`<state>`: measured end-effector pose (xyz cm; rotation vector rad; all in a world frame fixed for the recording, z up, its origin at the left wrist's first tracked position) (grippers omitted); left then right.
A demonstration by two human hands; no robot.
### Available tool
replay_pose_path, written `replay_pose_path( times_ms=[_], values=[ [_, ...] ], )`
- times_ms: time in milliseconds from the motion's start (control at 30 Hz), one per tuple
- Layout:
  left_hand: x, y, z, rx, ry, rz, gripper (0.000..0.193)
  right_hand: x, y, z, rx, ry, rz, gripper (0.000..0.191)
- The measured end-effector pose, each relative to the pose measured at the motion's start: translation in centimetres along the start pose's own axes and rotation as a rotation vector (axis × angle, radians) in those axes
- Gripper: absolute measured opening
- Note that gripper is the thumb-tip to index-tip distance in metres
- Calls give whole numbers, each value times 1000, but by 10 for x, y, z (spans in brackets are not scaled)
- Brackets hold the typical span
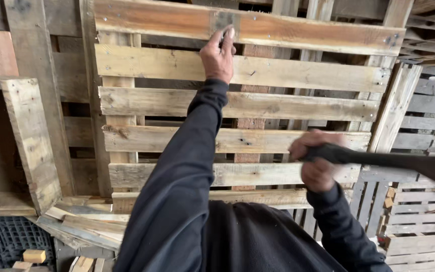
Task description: The person hammers nails into a wooden pallet using a hammer. They repeatedly pick up nails from a wooden box and drive them into the pallet slats. The camera is head-mounted and shows the hands and tools throughout.
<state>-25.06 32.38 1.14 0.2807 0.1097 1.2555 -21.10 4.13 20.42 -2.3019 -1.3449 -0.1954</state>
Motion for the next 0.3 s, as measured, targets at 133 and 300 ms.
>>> replay_pose_path(
  times_ms=[133, 300],
  values=[
    [-2, 1, 8, 85, -89, 158, 25, -40, 40, 49, -478, -1016, 266, 45],
    [-7, 1, 3, 171, -132, 225, 17, -48, 122, 22, -135, -419, 148, 52]
  ],
)
Point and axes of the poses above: each hand's wrist, its own x-axis towards the middle knuckle, its own y-axis out of the back of the hand, z = x × y, the point moved 4 cm from there along x, towards the middle knuckle, and after that the axes turned 15 degrees about x, right-handed, at the moved point
